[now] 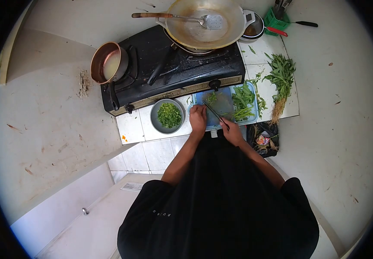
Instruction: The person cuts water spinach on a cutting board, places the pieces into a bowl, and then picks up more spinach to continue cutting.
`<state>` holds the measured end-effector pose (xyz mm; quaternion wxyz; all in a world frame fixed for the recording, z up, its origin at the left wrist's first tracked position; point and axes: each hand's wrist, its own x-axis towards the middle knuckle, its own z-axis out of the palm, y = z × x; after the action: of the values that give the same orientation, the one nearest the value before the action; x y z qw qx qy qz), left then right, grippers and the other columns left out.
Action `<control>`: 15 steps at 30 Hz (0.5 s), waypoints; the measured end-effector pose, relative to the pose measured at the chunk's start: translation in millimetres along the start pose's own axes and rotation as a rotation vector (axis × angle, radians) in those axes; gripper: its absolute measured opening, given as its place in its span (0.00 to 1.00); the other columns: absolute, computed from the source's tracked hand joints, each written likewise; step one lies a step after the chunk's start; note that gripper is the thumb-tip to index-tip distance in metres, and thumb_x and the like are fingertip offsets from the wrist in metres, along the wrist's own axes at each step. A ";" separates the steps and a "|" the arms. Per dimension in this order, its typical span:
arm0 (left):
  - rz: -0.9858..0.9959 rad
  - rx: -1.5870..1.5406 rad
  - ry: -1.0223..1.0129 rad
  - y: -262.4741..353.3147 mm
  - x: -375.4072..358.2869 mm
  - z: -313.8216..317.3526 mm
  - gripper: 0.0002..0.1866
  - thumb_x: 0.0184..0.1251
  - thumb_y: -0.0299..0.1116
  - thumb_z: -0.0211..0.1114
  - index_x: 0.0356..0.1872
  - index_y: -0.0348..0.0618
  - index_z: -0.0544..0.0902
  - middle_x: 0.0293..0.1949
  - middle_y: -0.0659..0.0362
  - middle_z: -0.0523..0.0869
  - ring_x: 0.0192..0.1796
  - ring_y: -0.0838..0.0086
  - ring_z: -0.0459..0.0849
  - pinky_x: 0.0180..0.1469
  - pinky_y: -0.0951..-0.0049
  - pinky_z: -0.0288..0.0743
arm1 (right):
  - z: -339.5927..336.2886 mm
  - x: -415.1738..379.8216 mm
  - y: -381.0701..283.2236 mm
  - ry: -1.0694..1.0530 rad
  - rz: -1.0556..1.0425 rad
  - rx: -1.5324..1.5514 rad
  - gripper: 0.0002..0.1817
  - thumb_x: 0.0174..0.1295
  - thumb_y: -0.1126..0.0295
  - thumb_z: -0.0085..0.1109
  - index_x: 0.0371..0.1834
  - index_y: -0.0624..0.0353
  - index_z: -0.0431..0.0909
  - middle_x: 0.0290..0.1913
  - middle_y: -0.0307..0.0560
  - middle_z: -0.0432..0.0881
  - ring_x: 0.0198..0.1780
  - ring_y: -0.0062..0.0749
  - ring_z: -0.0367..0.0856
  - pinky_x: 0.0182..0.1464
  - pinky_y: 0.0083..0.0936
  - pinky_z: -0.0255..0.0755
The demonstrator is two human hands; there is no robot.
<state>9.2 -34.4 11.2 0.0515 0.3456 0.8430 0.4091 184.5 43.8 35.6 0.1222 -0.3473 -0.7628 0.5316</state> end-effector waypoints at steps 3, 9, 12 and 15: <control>0.028 0.034 -0.016 6.4 2.0 -0.1 0.05 0.68 0.25 0.68 0.40 0.37 0.90 0.38 0.49 0.86 0.43 0.50 0.84 0.49 0.54 0.78 | 4.3 13.5 1.2 0.044 -0.051 -0.145 0.18 0.77 0.63 0.59 0.63 0.63 0.82 0.46 0.66 0.88 0.48 0.57 0.90 0.47 0.36 0.80; 0.078 0.093 0.035 9.6 -2.2 -1.3 0.04 0.68 0.24 0.67 0.37 0.35 0.88 0.37 0.50 0.85 0.41 0.51 0.83 0.48 0.55 0.77 | 0.1 13.8 2.7 0.064 -0.022 -0.080 0.18 0.77 0.65 0.58 0.63 0.64 0.82 0.44 0.64 0.88 0.41 0.51 0.90 0.45 0.35 0.79; 0.049 0.098 0.028 7.9 -1.6 -0.3 0.04 0.69 0.25 0.68 0.36 0.35 0.88 0.37 0.50 0.86 0.42 0.51 0.83 0.47 0.55 0.77 | -7.2 8.1 -1.0 0.043 0.021 0.008 0.19 0.79 0.63 0.57 0.65 0.63 0.81 0.41 0.61 0.88 0.36 0.40 0.87 0.43 0.32 0.78; 0.016 0.037 0.010 2.7 0.0 2.8 0.04 0.68 0.25 0.69 0.37 0.35 0.88 0.38 0.50 0.86 0.43 0.51 0.83 0.47 0.55 0.78 | -12.7 2.1 -6.7 0.018 0.020 0.028 0.20 0.80 0.61 0.56 0.66 0.62 0.81 0.39 0.58 0.88 0.34 0.33 0.83 0.43 0.29 0.78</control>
<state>11.7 -31.5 11.3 0.0375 0.3510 0.8478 0.3958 187.4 53.1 46.4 0.1287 -0.3580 -0.7506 0.5402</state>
